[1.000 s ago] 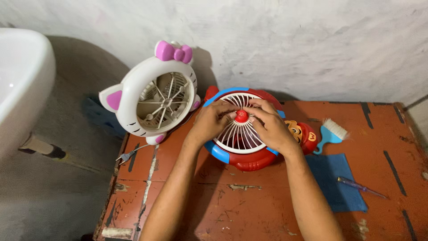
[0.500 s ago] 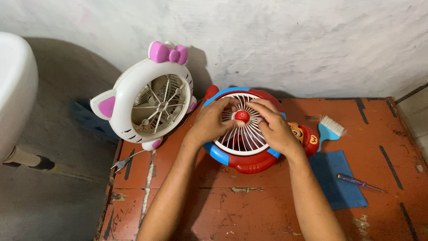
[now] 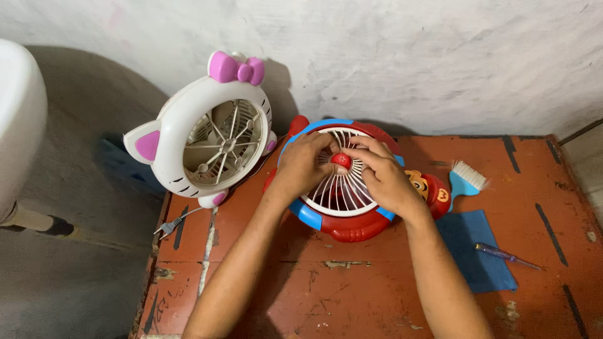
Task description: The person disassembles a small Mario-themed portable fan on a table, removing the front grille and handling the blades, then tightens the center hub with a screwdriver and reattaches the grille. They press the red center cap into place and brush the grille with a small brush before setting the reassembled fan on the table.
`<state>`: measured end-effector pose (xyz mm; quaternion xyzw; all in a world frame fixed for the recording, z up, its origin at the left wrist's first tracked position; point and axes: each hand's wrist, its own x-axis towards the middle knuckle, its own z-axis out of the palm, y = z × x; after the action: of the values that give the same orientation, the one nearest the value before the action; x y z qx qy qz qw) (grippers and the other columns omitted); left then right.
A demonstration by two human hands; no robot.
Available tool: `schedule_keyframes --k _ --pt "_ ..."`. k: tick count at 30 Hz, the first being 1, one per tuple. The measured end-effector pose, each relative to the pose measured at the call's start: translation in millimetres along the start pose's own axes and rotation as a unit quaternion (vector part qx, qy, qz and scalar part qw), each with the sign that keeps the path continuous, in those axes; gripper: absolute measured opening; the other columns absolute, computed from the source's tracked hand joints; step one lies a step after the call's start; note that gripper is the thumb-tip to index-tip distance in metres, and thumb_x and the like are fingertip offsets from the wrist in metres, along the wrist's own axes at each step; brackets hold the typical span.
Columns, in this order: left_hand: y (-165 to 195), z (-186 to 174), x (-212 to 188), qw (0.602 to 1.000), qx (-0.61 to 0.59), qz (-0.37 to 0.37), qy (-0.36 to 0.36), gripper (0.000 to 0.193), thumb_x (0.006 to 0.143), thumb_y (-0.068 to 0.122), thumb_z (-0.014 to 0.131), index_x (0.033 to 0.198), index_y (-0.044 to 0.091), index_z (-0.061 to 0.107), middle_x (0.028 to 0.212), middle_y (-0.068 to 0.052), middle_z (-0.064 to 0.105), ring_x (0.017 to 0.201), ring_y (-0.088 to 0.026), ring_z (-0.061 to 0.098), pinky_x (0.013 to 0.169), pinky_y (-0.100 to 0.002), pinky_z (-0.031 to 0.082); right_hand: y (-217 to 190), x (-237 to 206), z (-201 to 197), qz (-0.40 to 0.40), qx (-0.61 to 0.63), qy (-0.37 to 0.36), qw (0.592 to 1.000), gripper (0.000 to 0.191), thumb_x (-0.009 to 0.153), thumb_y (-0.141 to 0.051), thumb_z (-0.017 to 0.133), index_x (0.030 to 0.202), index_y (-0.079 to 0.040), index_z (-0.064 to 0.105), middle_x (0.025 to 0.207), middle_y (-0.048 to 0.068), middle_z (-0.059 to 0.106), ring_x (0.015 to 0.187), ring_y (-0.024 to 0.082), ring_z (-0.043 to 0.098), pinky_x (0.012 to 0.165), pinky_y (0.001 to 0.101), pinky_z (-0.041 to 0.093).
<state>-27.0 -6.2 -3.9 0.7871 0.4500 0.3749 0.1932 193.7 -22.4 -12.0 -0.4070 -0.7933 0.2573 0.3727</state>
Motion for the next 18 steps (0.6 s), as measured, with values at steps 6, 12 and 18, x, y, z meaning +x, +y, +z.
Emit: schedule_keyframes --k 6,12,18 --pt "-2.2 -10.0 4.3 0.999 -0.02 0.026 -0.017 0.035 0.078 0.018 0.085 0.111 0.016 0.075 0.104 -0.004 0.075 0.094 -0.024 0.073 0.081 -0.037 0.057 -3.4 1.4 -2.2 0.067 0.048 0.008 0.997 0.035 0.091 0.007 0.05 0.121 -0.004 0.062 0.14 0.01 0.059 0.134 0.026 0.057 0.107 0.0354 0.047" --pt "2.3 1.1 1.4 1.0 0.006 0.001 0.025 0.035 0.067 0.023 0.092 0.093 0.009 0.072 0.096 -0.005 0.075 0.09 -0.026 0.072 0.078 -0.04 0.055 0.5 4.1 -0.4 0.017 -0.008 -0.004 1.0 0.044 0.086 0.011 0.048 0.123 -0.002 0.067 0.137 0.012 0.06 0.131 0.026 0.057 0.107 0.0379 0.046" --pt "-6.5 -3.5 2.0 0.998 -0.055 -0.006 -0.029 0.03 0.081 0.021 0.078 0.111 0.018 0.075 0.107 -0.003 0.075 0.097 -0.023 0.073 0.085 -0.037 0.057 3.4 1.3 0.3 0.039 0.035 0.039 0.998 0.034 0.09 0.009 0.049 0.118 -0.003 0.064 0.136 0.01 0.063 0.13 0.026 0.061 0.107 0.0357 0.048"
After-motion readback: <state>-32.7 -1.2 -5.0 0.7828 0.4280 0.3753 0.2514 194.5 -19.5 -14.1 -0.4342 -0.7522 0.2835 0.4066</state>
